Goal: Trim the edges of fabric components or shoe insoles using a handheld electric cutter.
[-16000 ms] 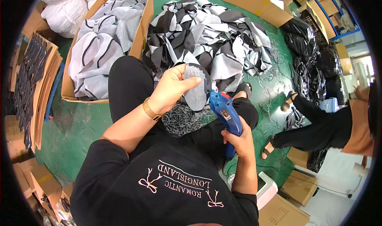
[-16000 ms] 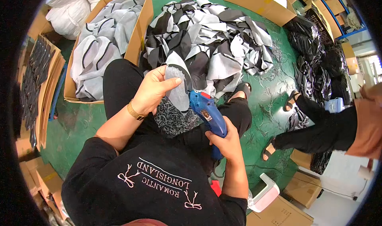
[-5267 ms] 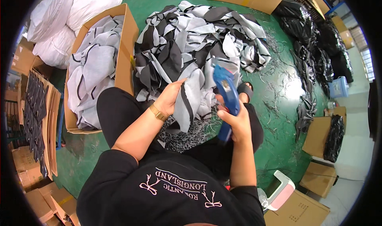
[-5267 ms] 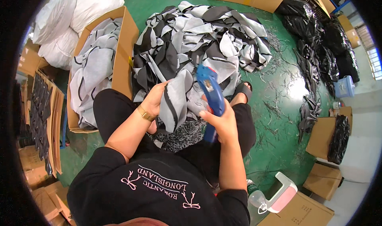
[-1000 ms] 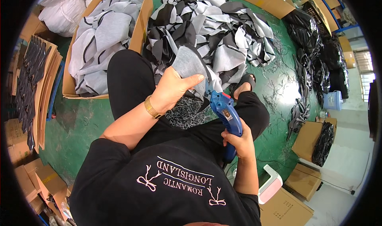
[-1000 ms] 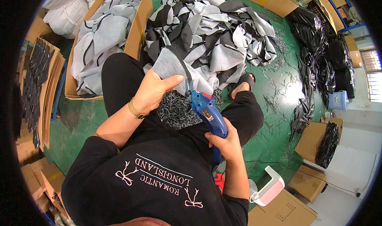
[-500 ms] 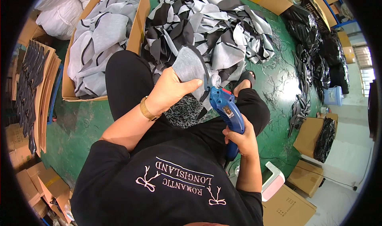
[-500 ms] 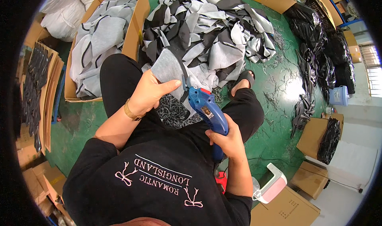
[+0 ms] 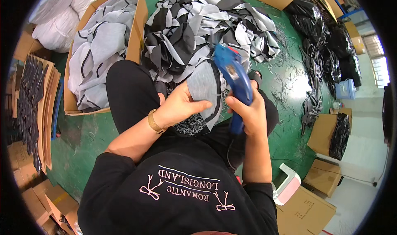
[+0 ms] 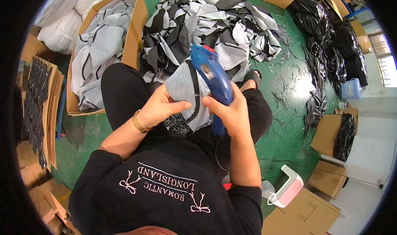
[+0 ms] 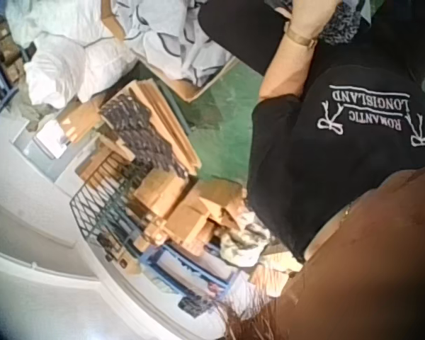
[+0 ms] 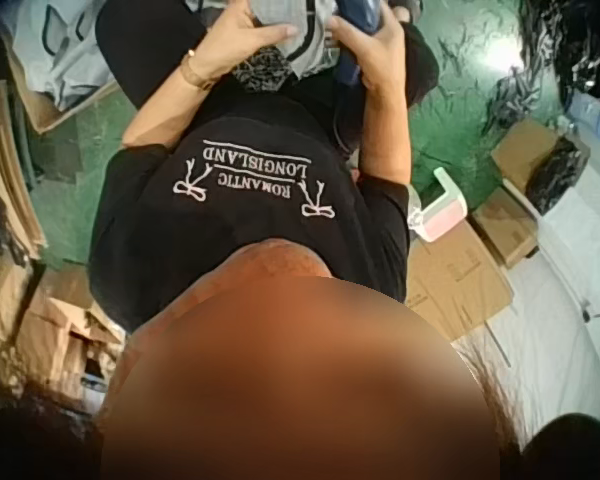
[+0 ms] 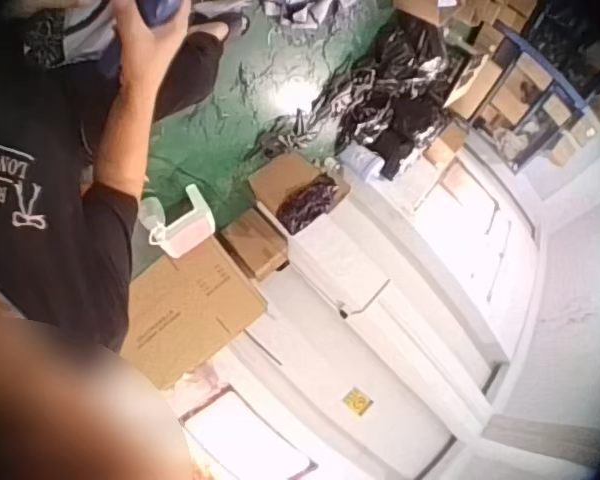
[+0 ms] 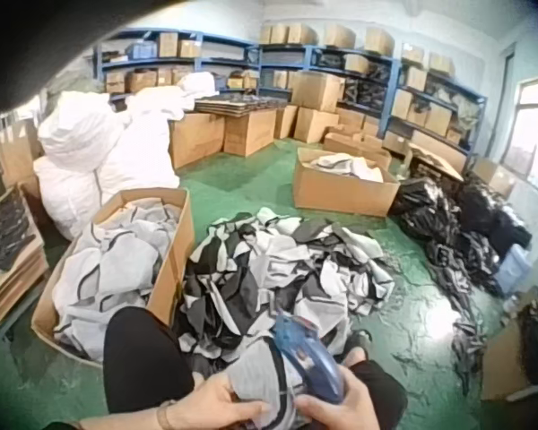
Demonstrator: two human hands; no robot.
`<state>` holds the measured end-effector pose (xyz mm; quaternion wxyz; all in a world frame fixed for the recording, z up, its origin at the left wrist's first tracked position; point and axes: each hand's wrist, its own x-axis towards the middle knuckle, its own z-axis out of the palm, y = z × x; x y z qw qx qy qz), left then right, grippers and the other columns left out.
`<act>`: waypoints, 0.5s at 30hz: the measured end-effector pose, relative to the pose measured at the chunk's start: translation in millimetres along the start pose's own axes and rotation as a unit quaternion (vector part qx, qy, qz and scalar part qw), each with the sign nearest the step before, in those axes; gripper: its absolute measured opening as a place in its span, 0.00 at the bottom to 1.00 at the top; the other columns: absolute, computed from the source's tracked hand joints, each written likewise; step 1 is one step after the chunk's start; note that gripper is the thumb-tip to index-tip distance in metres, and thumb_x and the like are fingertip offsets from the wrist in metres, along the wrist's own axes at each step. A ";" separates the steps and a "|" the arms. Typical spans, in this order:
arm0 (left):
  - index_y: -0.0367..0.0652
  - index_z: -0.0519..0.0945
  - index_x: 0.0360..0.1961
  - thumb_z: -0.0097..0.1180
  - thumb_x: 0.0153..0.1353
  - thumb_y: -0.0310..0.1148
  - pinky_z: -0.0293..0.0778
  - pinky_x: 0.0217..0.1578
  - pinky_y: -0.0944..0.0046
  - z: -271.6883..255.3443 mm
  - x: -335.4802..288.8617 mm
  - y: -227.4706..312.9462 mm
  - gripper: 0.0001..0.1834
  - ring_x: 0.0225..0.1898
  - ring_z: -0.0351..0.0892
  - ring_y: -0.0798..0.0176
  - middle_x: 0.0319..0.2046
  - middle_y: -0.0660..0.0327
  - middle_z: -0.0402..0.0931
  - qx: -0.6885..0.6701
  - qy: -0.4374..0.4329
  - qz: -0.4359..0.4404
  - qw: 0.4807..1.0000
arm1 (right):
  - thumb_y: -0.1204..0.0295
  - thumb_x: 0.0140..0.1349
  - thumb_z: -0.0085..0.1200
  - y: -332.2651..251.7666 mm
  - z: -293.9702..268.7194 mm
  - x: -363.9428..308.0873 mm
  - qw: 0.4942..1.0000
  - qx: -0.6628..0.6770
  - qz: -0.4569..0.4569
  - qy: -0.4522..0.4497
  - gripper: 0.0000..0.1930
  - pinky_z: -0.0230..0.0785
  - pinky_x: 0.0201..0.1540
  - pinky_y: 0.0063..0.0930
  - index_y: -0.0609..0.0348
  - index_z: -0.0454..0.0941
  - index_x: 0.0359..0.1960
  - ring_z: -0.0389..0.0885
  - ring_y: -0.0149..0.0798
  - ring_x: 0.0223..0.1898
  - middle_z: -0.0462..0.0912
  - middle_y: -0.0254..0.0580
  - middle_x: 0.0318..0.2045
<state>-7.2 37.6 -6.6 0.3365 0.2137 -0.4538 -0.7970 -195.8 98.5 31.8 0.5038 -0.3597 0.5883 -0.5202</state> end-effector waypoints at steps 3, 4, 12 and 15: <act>0.38 0.70 0.57 0.59 0.57 0.21 0.69 0.51 0.67 2.2 -3.7 -5.2 0.25 0.49 0.73 0.72 0.48 0.65 0.75 0.062 -0.023 0.000 0.998 | 0.74 0.44 0.70 -6.3 13.6 11.7 0.999 -0.034 0.015 -0.001 0.24 0.71 0.32 0.19 0.66 0.72 0.42 0.77 0.26 0.29 0.78 0.34 0.29; 0.38 0.71 0.56 0.58 0.59 0.23 0.70 0.50 0.67 3.4 -5.6 -1.7 0.23 0.48 0.74 0.71 0.47 0.64 0.76 0.082 -0.011 0.000 0.997 | 0.74 0.44 0.70 -2.0 12.5 14.0 0.999 -0.032 0.004 -0.011 0.24 0.71 0.32 0.19 0.66 0.72 0.42 0.76 0.26 0.28 0.78 0.34 0.29; 0.39 0.76 0.48 0.59 0.60 0.28 0.75 0.45 0.65 -7.8 22.4 15.8 0.15 0.41 0.78 0.68 0.41 0.63 0.79 -0.160 0.062 -0.055 0.984 | 0.71 0.49 0.61 6.3 4.3 3.6 0.995 0.068 0.028 -0.061 0.20 0.70 0.28 0.24 0.67 0.72 0.43 0.75 0.32 0.23 0.76 0.39 0.25; 0.39 0.76 0.48 0.60 0.59 0.27 0.75 0.45 0.65 -22.2 24.2 16.9 0.15 0.41 0.78 0.69 0.40 0.64 0.79 -0.158 0.054 -0.048 0.985 | 0.70 0.46 0.62 25.5 -22.7 -4.7 0.977 0.188 0.041 -0.093 0.24 0.71 0.26 0.25 0.69 0.70 0.45 0.74 0.33 0.22 0.74 0.39 0.24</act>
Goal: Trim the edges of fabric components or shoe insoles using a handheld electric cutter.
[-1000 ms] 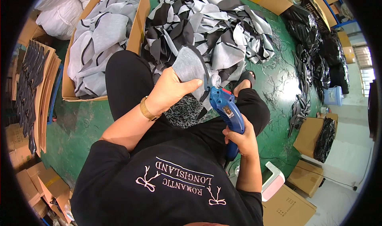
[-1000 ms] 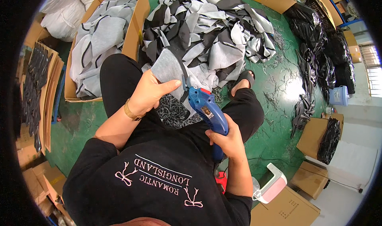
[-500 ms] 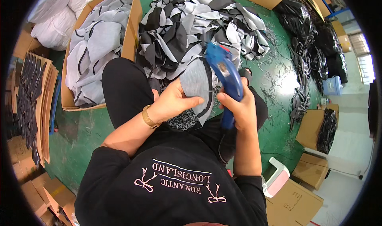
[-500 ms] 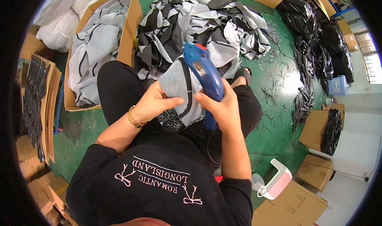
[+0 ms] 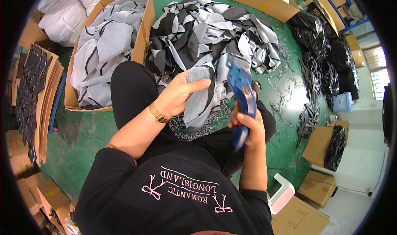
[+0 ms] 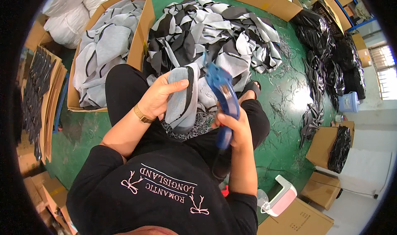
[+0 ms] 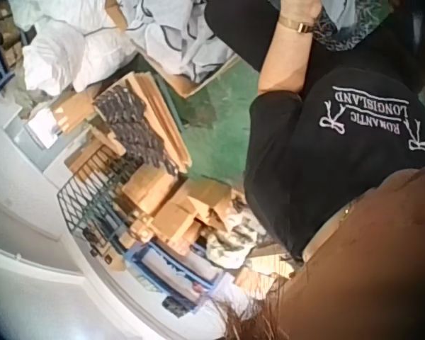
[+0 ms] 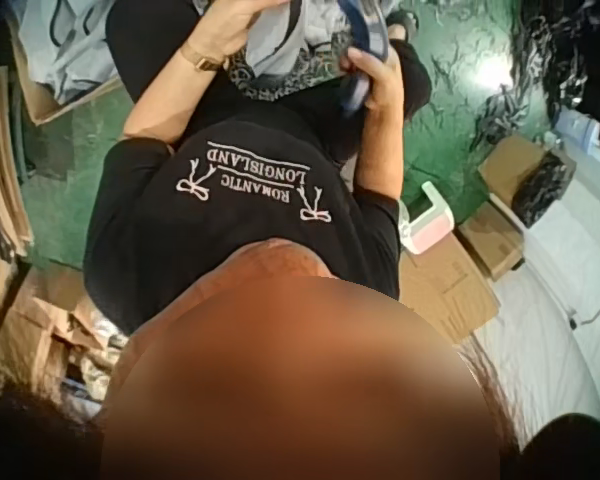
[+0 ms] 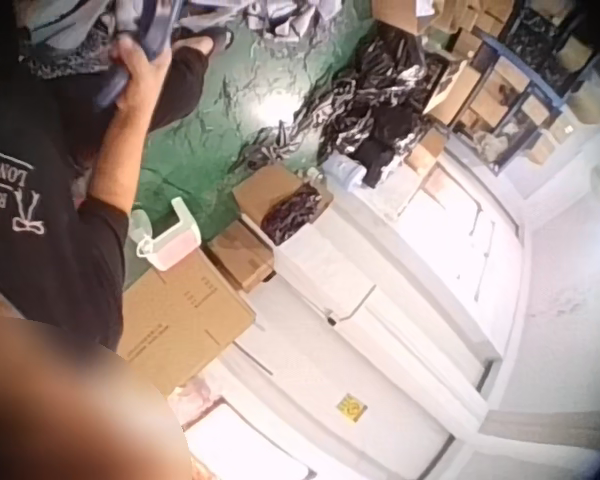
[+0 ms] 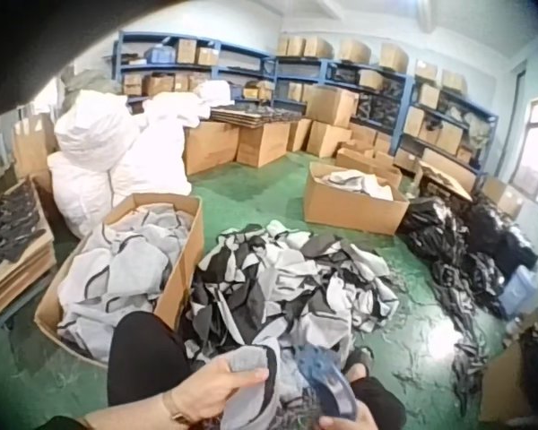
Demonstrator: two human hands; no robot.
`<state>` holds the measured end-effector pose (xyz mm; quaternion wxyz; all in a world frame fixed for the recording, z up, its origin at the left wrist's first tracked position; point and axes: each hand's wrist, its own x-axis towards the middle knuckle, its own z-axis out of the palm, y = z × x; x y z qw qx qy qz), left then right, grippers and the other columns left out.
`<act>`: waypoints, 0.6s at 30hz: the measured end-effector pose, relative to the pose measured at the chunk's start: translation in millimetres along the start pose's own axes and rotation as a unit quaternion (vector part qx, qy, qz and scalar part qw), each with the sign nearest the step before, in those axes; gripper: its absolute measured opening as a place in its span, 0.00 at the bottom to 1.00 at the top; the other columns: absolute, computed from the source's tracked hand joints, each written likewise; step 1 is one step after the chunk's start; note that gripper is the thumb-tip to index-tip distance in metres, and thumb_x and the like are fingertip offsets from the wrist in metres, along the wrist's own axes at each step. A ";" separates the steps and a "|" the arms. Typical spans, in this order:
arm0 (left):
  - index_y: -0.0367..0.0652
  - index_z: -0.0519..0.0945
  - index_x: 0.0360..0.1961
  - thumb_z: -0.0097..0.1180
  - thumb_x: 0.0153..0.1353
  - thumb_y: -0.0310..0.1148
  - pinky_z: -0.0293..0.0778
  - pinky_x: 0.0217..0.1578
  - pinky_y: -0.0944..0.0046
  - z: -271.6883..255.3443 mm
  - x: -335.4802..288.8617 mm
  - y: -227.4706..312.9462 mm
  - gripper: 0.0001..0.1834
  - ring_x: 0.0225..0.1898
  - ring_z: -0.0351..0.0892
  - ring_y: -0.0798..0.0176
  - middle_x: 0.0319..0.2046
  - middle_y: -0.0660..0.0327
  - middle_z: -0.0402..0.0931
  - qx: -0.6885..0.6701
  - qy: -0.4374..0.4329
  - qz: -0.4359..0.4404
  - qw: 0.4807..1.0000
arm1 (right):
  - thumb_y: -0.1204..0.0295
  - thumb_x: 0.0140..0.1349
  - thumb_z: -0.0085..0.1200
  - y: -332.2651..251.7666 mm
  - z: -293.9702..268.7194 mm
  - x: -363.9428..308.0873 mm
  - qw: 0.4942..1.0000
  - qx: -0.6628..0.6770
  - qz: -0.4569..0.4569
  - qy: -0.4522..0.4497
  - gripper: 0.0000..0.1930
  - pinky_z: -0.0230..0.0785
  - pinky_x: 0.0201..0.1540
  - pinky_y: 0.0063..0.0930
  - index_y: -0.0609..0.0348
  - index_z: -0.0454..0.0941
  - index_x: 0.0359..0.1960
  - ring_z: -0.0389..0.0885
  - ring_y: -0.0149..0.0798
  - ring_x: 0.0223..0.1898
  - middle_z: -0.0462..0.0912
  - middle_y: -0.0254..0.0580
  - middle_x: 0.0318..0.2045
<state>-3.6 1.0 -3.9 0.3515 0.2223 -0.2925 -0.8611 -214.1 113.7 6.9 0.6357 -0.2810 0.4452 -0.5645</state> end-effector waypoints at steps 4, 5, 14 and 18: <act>0.38 0.73 0.53 0.59 0.60 0.29 0.77 0.45 0.62 -2.2 1.3 3.6 0.20 0.42 0.80 0.66 0.43 0.61 0.79 -0.024 -0.029 0.003 0.999 | 0.70 0.43 0.64 11.3 -21.1 -24.3 0.994 0.012 0.103 -0.045 0.23 0.67 0.21 0.24 0.68 0.71 0.40 0.71 0.33 0.16 0.72 0.40 0.19; 0.38 0.73 0.53 0.59 0.60 0.29 0.77 0.45 0.62 -2.7 0.8 4.5 0.20 0.42 0.80 0.66 0.43 0.61 0.79 -0.023 -0.029 0.006 0.999 | 0.71 0.41 0.64 15.0 -21.9 -27.8 0.991 0.009 0.127 -0.048 0.23 0.64 0.19 0.24 0.67 0.70 0.40 0.68 0.33 0.16 0.70 0.38 0.17; 0.40 0.71 0.54 0.58 0.60 0.25 0.73 0.48 0.65 6.2 -5.6 3.7 0.20 0.45 0.77 0.70 0.44 0.64 0.77 -0.009 -0.036 -0.006 0.999 | 0.76 0.41 0.62 24.7 -14.5 -37.7 0.981 0.045 0.176 -0.076 0.21 0.62 0.17 0.25 0.67 0.70 0.39 0.65 0.32 0.16 0.67 0.37 0.16; 0.40 0.71 0.55 0.58 0.60 0.24 0.71 0.50 0.68 5.6 -8.1 -1.9 0.21 0.46 0.76 0.72 0.45 0.65 0.77 0.022 -0.036 -0.012 0.999 | 0.75 0.42 0.62 26.2 -9.8 -35.3 0.979 0.073 0.173 -0.083 0.21 0.61 0.17 0.24 0.66 0.69 0.38 0.65 0.31 0.17 0.66 0.36 0.15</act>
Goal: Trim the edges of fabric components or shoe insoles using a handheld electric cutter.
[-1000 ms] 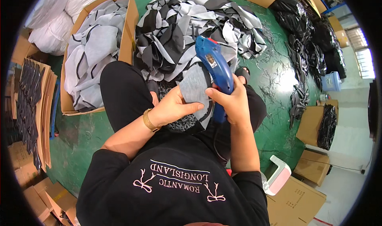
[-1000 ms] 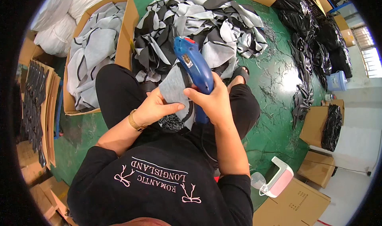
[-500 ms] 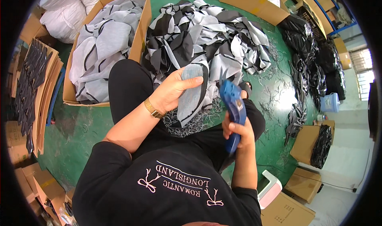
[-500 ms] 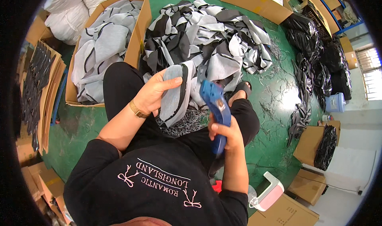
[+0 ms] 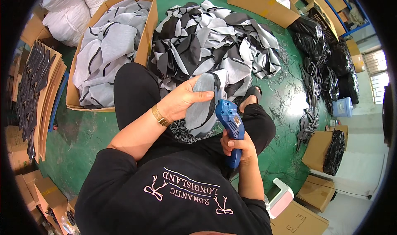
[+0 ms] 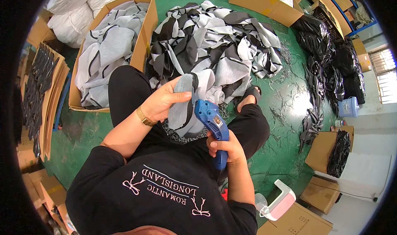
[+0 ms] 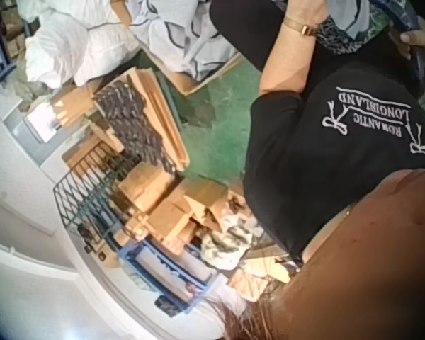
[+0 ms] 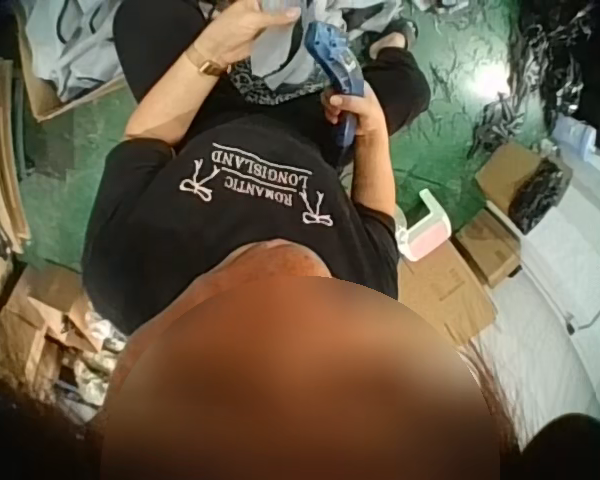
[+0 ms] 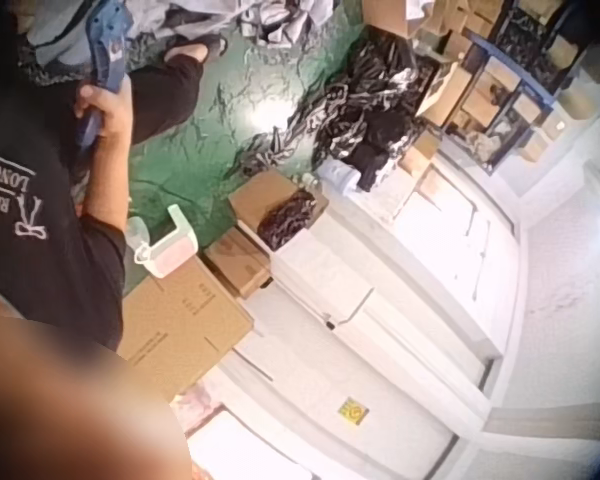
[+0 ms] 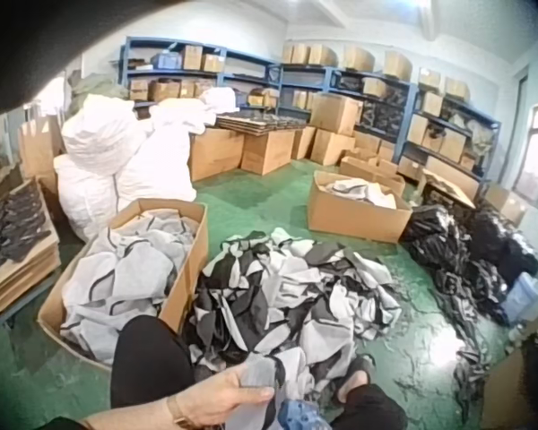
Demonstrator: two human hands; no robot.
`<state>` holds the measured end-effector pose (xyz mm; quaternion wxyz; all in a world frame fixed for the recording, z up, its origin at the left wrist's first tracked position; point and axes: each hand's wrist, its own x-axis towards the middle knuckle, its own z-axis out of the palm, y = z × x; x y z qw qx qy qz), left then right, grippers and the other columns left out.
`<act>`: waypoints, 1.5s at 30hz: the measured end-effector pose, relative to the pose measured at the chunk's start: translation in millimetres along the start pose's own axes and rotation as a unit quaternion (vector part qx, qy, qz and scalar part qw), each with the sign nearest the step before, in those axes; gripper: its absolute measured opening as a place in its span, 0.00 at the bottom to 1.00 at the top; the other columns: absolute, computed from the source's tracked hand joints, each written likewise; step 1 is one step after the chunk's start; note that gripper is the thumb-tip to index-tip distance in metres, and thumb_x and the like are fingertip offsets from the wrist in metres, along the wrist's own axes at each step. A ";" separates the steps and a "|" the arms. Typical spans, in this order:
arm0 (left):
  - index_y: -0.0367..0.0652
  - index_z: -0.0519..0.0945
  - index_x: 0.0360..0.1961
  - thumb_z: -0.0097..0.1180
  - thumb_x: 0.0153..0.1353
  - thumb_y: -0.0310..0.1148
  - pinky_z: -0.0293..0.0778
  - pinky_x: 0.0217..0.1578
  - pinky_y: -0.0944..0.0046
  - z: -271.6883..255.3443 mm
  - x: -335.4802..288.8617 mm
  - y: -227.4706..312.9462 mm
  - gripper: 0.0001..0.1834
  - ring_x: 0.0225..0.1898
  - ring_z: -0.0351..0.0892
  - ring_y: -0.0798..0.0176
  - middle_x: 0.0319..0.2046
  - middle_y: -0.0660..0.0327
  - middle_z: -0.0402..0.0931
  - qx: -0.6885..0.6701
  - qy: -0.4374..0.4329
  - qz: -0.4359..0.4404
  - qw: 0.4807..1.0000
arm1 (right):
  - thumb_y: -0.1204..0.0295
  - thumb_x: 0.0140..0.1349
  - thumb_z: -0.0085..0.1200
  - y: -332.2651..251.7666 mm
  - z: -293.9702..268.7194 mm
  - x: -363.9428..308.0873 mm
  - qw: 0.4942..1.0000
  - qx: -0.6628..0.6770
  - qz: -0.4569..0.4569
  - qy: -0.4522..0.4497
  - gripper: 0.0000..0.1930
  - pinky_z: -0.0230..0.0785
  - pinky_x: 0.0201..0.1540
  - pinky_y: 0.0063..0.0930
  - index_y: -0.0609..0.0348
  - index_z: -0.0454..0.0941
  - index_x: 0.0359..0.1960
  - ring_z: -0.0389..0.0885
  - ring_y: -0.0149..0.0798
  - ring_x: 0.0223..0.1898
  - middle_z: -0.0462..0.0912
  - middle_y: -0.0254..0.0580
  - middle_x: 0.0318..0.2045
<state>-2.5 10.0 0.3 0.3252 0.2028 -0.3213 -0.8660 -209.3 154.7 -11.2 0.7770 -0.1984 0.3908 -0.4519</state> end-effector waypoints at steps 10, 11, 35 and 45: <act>0.40 0.72 0.54 0.56 0.63 0.29 0.71 0.50 0.69 2.6 -2.9 -1.3 0.18 0.46 0.76 0.72 0.46 0.66 0.77 0.005 0.027 0.027 0.999 | 0.73 0.47 0.60 -24.0 2.1 8.1 0.989 -0.055 -0.099 0.096 0.21 0.65 0.22 0.24 0.66 0.69 0.43 0.68 0.31 0.22 0.68 0.35 0.19; 0.40 0.72 0.54 0.56 0.63 0.29 0.71 0.50 0.69 2.4 -1.5 -0.6 0.18 0.46 0.76 0.72 0.46 0.66 0.77 0.003 0.027 0.028 0.999 | 0.73 0.46 0.61 -25.6 2.7 5.6 0.983 -0.082 -0.113 0.120 0.22 0.66 0.23 0.24 0.66 0.69 0.43 0.70 0.32 0.22 0.69 0.36 0.20; 0.36 0.77 0.43 0.56 0.62 0.25 0.74 0.40 0.71 -0.6 -1.1 -9.7 0.09 0.36 0.77 0.74 0.36 0.64 0.80 0.113 0.102 0.128 0.980 | 0.78 0.48 0.62 -18.0 25.6 -13.3 0.913 -0.332 -0.096 0.216 0.18 0.68 0.24 0.21 0.66 0.73 0.42 0.74 0.26 0.21 0.75 0.34 0.24; 0.38 0.77 0.42 0.57 0.60 0.27 0.73 0.29 0.74 -4.9 -7.5 2.4 0.09 0.27 0.75 0.78 0.31 0.67 0.78 0.310 0.083 0.109 0.941 | 0.80 0.47 0.62 -33.0 26.6 -15.9 0.915 -0.348 -0.072 0.193 0.19 0.67 0.24 0.22 0.66 0.73 0.44 0.73 0.26 0.20 0.75 0.34 0.24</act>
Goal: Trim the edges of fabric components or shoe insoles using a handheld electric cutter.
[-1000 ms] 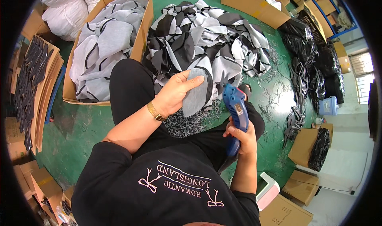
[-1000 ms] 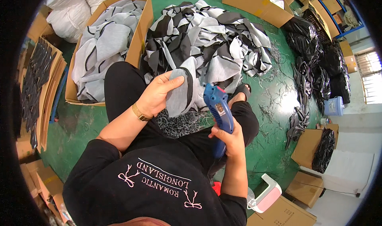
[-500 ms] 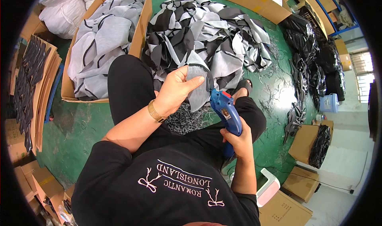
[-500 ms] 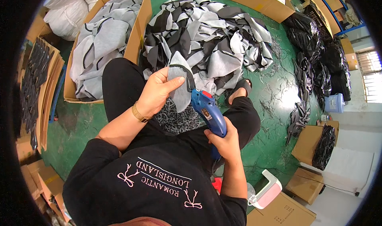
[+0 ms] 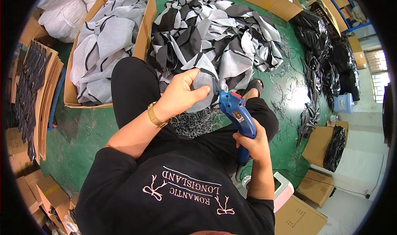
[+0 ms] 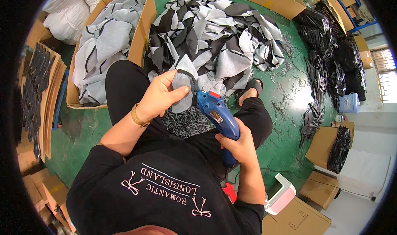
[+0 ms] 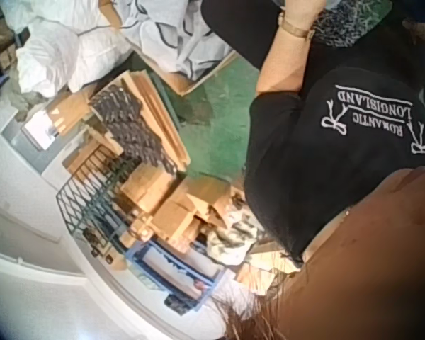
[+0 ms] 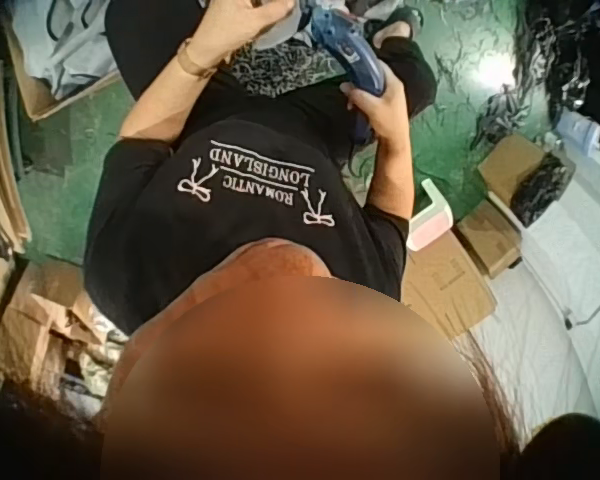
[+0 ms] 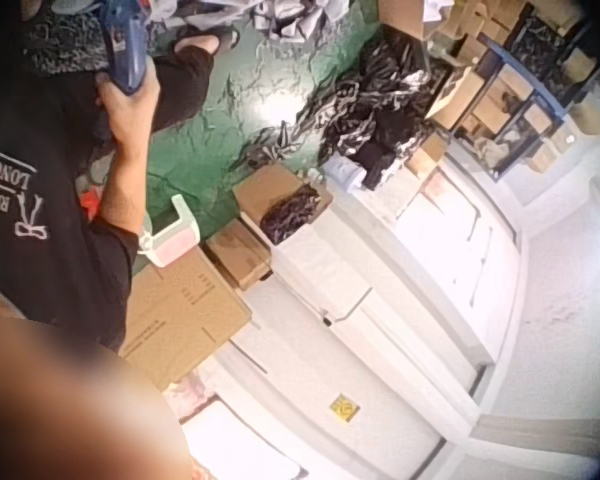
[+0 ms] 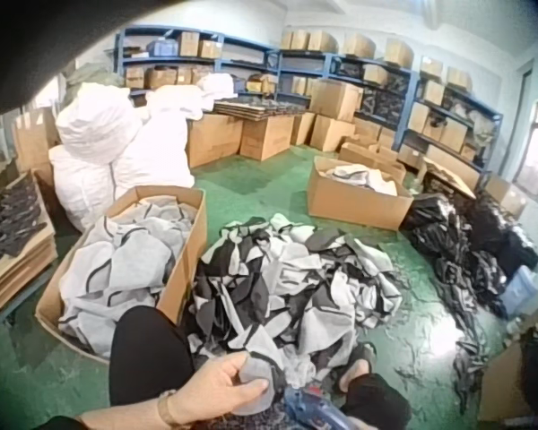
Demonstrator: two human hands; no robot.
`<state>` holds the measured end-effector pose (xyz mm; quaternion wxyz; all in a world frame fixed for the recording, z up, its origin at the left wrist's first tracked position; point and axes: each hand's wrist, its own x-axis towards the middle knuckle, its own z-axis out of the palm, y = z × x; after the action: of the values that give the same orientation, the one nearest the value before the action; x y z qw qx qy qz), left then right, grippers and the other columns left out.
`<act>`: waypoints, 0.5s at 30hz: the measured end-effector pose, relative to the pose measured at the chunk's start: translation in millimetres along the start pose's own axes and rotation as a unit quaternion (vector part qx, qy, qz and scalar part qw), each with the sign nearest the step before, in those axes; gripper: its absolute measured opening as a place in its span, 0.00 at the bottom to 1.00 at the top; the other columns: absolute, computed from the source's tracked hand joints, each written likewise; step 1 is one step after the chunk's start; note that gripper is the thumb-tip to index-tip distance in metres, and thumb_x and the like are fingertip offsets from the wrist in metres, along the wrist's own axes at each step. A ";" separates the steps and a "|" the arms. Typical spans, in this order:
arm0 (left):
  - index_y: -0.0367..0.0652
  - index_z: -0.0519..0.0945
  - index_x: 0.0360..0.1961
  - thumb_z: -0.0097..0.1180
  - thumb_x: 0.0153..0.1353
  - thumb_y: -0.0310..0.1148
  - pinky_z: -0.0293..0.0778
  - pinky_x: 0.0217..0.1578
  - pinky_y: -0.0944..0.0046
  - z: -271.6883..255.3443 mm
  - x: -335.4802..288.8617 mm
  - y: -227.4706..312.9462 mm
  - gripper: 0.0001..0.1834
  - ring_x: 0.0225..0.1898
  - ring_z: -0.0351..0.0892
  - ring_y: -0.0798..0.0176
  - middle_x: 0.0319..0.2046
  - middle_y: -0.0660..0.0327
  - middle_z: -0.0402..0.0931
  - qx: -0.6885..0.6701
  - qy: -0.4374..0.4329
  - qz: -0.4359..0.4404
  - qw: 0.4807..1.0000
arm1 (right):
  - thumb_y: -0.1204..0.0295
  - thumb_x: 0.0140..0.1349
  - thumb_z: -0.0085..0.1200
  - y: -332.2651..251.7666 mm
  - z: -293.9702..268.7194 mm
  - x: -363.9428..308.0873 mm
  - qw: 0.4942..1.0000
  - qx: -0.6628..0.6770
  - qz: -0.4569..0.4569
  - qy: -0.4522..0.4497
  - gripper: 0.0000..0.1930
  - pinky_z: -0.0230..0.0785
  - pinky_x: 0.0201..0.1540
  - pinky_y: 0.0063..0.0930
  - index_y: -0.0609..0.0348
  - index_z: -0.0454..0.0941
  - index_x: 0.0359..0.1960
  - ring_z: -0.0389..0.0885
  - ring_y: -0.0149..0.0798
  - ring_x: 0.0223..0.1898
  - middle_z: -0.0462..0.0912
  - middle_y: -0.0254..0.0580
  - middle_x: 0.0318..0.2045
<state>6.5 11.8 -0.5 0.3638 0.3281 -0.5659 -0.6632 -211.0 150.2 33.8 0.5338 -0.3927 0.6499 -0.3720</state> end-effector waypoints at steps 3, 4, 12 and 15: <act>0.37 0.75 0.33 0.56 0.55 0.26 0.63 0.24 0.76 -2.4 -4.3 27.3 0.05 0.26 0.63 0.81 0.25 0.73 0.71 0.032 -0.031 -0.034 0.998 | 0.80 0.48 0.62 -0.4 -6.5 1.1 1.000 0.008 0.009 -0.029 0.20 0.67 0.24 0.22 0.66 0.73 0.44 0.73 0.27 0.21 0.75 0.33 0.25; 0.37 0.75 0.33 0.56 0.55 0.26 0.63 0.24 0.76 -3.9 -4.7 31.9 0.05 0.26 0.63 0.81 0.25 0.73 0.71 0.032 -0.030 -0.035 0.998 | 0.80 0.48 0.62 0.1 -9.1 1.8 0.999 0.012 0.017 -0.043 0.20 0.67 0.24 0.22 0.66 0.73 0.44 0.73 0.27 0.21 0.75 0.34 0.25; 0.37 0.68 0.24 0.54 0.51 0.24 0.56 0.20 0.75 -15.4 -2.5 34.5 0.07 0.23 0.56 0.82 0.20 0.72 0.61 0.157 -0.141 -0.054 0.976 | 0.81 0.45 0.61 -6.6 -2.4 11.5 0.995 0.054 0.029 -0.082 0.19 0.69 0.23 0.24 0.68 0.72 0.41 0.75 0.32 0.20 0.75 0.38 0.25; 0.37 0.68 0.24 0.54 0.51 0.24 0.56 0.20 0.75 -12.8 -3.9 26.9 0.07 0.23 0.56 0.82 0.20 0.73 0.61 0.132 -0.137 -0.032 0.981 | 0.78 0.45 0.61 -8.9 4.1 19.8 0.990 0.134 -0.031 -0.019 0.21 0.70 0.24 0.25 0.69 0.71 0.43 0.74 0.33 0.21 0.75 0.38 0.24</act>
<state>22.4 6.1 24.4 0.2146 0.2975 -0.6821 -0.6326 -208.4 128.3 33.2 0.5823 -0.3441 0.5715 -0.4647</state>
